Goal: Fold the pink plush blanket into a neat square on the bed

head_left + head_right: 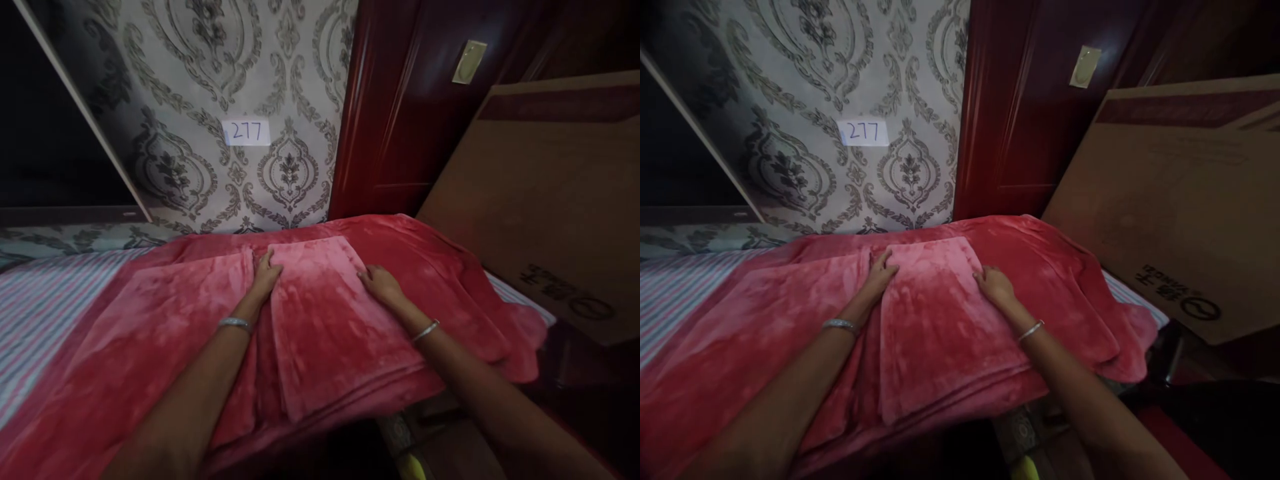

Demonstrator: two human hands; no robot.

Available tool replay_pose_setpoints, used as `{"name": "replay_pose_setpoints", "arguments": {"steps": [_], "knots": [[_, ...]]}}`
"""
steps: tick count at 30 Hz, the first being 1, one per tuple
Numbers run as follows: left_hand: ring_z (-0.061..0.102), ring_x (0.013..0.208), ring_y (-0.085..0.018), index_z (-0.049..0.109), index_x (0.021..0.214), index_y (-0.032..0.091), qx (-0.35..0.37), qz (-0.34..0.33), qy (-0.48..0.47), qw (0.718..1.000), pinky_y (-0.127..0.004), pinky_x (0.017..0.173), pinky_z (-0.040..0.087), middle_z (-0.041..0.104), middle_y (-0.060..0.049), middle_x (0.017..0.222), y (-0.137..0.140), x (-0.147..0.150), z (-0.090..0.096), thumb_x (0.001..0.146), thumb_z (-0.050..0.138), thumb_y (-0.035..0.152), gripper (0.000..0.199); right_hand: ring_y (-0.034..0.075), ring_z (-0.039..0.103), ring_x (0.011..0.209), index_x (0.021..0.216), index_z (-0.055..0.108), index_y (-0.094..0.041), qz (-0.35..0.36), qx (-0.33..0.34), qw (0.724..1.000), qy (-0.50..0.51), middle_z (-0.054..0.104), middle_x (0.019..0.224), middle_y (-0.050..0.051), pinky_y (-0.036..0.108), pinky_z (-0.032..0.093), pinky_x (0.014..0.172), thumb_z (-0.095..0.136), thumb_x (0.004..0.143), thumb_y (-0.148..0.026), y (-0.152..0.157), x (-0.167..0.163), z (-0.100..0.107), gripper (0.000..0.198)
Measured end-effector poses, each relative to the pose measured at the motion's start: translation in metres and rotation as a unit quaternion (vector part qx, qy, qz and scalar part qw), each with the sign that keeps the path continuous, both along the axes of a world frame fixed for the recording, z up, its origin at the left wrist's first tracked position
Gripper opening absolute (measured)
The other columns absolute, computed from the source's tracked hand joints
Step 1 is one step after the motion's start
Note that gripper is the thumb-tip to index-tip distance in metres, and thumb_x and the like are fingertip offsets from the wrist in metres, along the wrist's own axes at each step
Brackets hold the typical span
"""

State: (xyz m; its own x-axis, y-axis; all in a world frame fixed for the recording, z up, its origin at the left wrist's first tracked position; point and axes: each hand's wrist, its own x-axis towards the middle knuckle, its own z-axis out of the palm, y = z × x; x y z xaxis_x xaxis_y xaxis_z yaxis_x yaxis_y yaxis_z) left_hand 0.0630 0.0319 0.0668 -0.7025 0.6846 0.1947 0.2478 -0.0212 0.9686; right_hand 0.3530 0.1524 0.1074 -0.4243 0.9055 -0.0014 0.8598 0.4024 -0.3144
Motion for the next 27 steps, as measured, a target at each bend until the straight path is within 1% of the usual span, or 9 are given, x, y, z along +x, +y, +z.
{"name": "replay_pose_setpoints", "arguments": {"steps": [2, 4, 8, 12, 17, 19, 22, 24, 27], "knots": [[0.052, 0.135, -0.029, 0.056, 0.139, 0.011, -0.024, 0.022, 0.052, 0.998, -0.039, 0.118, 0.037, 0.057, -0.015, 0.144, 0.001, 0.001, 0.0, 0.07, 0.063, 0.013, 0.069, 0.026, 0.065, 0.112, 0.126, 0.066, -0.012, -0.004, 0.002, 1.0, -0.009, 0.067, 0.129, 0.019, 0.029, 0.046, 0.087, 0.047, 0.103, -0.04, -0.012, 0.016, -0.003, 0.04], [0.051, 0.136, -0.031, 0.059, 0.135, 0.011, -0.038, 0.042, 0.085, 0.995, -0.042, 0.12, 0.035, 0.059, -0.015, 0.139, 0.001, 0.002, 0.001, 0.069, 0.063, 0.013, 0.067, 0.026, 0.067, 0.109, 0.122, 0.068, -0.013, -0.01, 0.001, 1.0, -0.012, 0.069, 0.125, 0.018, 0.029, 0.046, 0.083, 0.048, 0.103, -0.039, -0.019, 0.025, -0.006, 0.038], [0.051, 0.133, -0.033, 0.063, 0.127, 0.014, -0.042, 0.057, 0.113, 0.991, -0.049, 0.121, 0.034, 0.062, -0.014, 0.131, 0.0, 0.001, 0.004, 0.068, 0.064, 0.011, 0.059, 0.024, 0.068, 0.109, 0.121, 0.067, -0.015, -0.02, 0.003, 1.0, 0.002, 0.072, 0.121, 0.016, 0.026, 0.045, 0.079, 0.048, 0.103, -0.034, -0.019, 0.027, -0.013, 0.032], [0.054, 0.13, -0.031, 0.065, 0.123, 0.018, -0.045, 0.055, 0.134, 0.988, -0.049, 0.119, 0.038, 0.064, -0.012, 0.128, 0.0, -0.002, 0.003, 0.069, 0.066, 0.011, 0.055, 0.025, 0.068, 0.111, 0.121, 0.067, -0.013, -0.031, 0.001, 0.999, 0.019, 0.071, 0.121, 0.018, 0.026, 0.045, 0.078, 0.046, 0.104, -0.031, -0.014, 0.025, -0.017, 0.032], [0.059, 0.124, -0.029, 0.06, 0.13, 0.018, -0.057, 0.044, 0.14, 0.988, -0.047, 0.113, 0.045, 0.064, -0.012, 0.128, 0.0, -0.008, 0.0, 0.073, 0.067, 0.017, 0.058, 0.025, 0.068, 0.109, 0.123, 0.067, -0.012, -0.006, -0.016, 0.999, 0.028, 0.072, 0.121, 0.018, 0.027, 0.047, 0.081, 0.048, 0.103, -0.032, -0.018, 0.037, -0.013, 0.034], [0.059, 0.124, -0.029, 0.058, 0.132, 0.017, -0.059, 0.042, 0.144, 0.987, -0.048, 0.113, 0.044, 0.064, -0.012, 0.128, 0.0, -0.008, -0.001, 0.073, 0.067, 0.018, 0.059, 0.028, 0.069, 0.108, 0.128, 0.065, -0.01, 0.002, -0.023, 0.999, 0.022, 0.072, 0.121, 0.019, 0.03, 0.048, 0.082, 0.049, 0.102, -0.038, -0.026, 0.05, -0.013, 0.041], [0.056, 0.128, -0.029, 0.058, 0.133, 0.017, -0.062, 0.044, 0.154, 0.985, -0.048, 0.117, 0.041, 0.063, -0.012, 0.132, 0.001, -0.007, -0.001, 0.072, 0.065, 0.015, 0.061, 0.03, 0.068, 0.111, 0.145, 0.051, -0.01, 0.021, -0.014, 1.0, 0.017, 0.071, 0.122, 0.021, 0.034, 0.049, 0.087, 0.05, 0.101, -0.042, -0.043, 0.071, -0.02, 0.055], [0.053, 0.133, -0.03, 0.058, 0.132, 0.017, -0.066, 0.049, 0.164, 0.983, -0.048, 0.12, 0.037, 0.061, -0.013, 0.135, 0.002, -0.005, 0.001, 0.072, 0.065, 0.012, 0.061, 0.03, 0.067, 0.114, 0.151, 0.044, -0.011, 0.032, 0.003, 0.999, 0.026, 0.071, 0.124, 0.02, 0.034, 0.05, 0.09, 0.05, 0.101, -0.038, -0.051, 0.081, -0.028, 0.057], [0.049, 0.137, -0.031, 0.057, 0.134, 0.015, -0.077, 0.054, 0.178, 0.98, -0.049, 0.122, 0.033, 0.059, -0.015, 0.139, 0.002, -0.002, 0.003, 0.072, 0.064, 0.011, 0.063, 0.029, 0.066, 0.117, 0.149, 0.048, -0.015, 0.032, 0.023, 0.998, 0.046, 0.07, 0.126, 0.018, 0.034, 0.05, 0.092, 0.048, 0.1, -0.03, -0.056, 0.088, -0.036, 0.051]]}}
